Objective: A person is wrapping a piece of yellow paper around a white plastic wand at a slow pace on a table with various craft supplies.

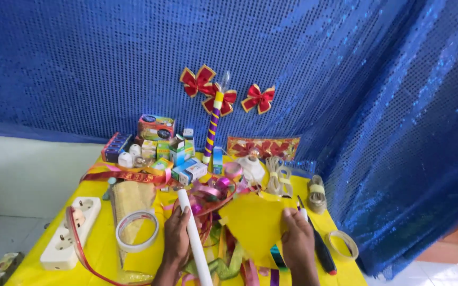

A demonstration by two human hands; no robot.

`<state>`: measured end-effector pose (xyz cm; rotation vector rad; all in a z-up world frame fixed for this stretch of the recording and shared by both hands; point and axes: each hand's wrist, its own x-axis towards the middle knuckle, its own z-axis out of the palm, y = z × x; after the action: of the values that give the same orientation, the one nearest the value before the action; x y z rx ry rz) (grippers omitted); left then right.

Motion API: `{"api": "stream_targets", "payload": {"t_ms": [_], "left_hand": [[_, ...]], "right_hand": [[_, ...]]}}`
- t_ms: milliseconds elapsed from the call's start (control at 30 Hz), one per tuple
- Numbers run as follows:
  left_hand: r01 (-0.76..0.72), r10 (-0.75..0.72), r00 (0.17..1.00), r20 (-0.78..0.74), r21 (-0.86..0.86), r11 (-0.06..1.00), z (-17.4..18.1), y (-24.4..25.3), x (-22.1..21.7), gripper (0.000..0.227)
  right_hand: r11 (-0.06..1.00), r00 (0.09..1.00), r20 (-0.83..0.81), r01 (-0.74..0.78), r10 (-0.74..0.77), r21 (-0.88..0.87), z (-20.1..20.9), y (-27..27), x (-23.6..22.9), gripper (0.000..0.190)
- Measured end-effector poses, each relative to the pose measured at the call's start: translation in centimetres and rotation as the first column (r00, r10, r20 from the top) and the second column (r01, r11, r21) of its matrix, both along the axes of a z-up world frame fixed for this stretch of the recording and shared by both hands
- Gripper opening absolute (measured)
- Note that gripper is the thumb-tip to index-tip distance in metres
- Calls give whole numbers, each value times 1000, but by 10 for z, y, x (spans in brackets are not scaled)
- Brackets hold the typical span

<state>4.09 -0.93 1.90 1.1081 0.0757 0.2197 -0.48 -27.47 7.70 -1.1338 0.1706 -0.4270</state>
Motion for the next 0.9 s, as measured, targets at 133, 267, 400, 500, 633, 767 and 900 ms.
{"api": "stream_targets", "payload": {"t_ms": [133,267,400,500,633,767,900], "left_hand": [[-27,15,999,-48,-264,964,9,-3,-6,28],[-72,62,997,-41,-342,937,-8,-2,4,33],[-228,237,971,-32,-425,876,-17,2,10,29],[-267,287,958,6,-353,897,-8,8,4,38],[-213,249,966,67,-335,918,-6,7,2,41],[-183,209,976,60,-291,939,3,5,-7,41],[-169,209,973,98,-314,934,1,3,-7,40]], "right_hand": [[851,981,144,182,-126,-492,76,19,19,24],[454,924,332,217,191,-864,102,74,32,29],[-76,874,-44,-9,484,-997,71,132,26,21],[-187,840,-268,-202,472,-961,46,142,8,40],[96,836,-187,-273,517,-957,15,109,-8,56],[227,883,-205,-322,422,-919,11,75,-34,52],[352,964,-184,-242,189,-904,-16,56,-44,39]]}}
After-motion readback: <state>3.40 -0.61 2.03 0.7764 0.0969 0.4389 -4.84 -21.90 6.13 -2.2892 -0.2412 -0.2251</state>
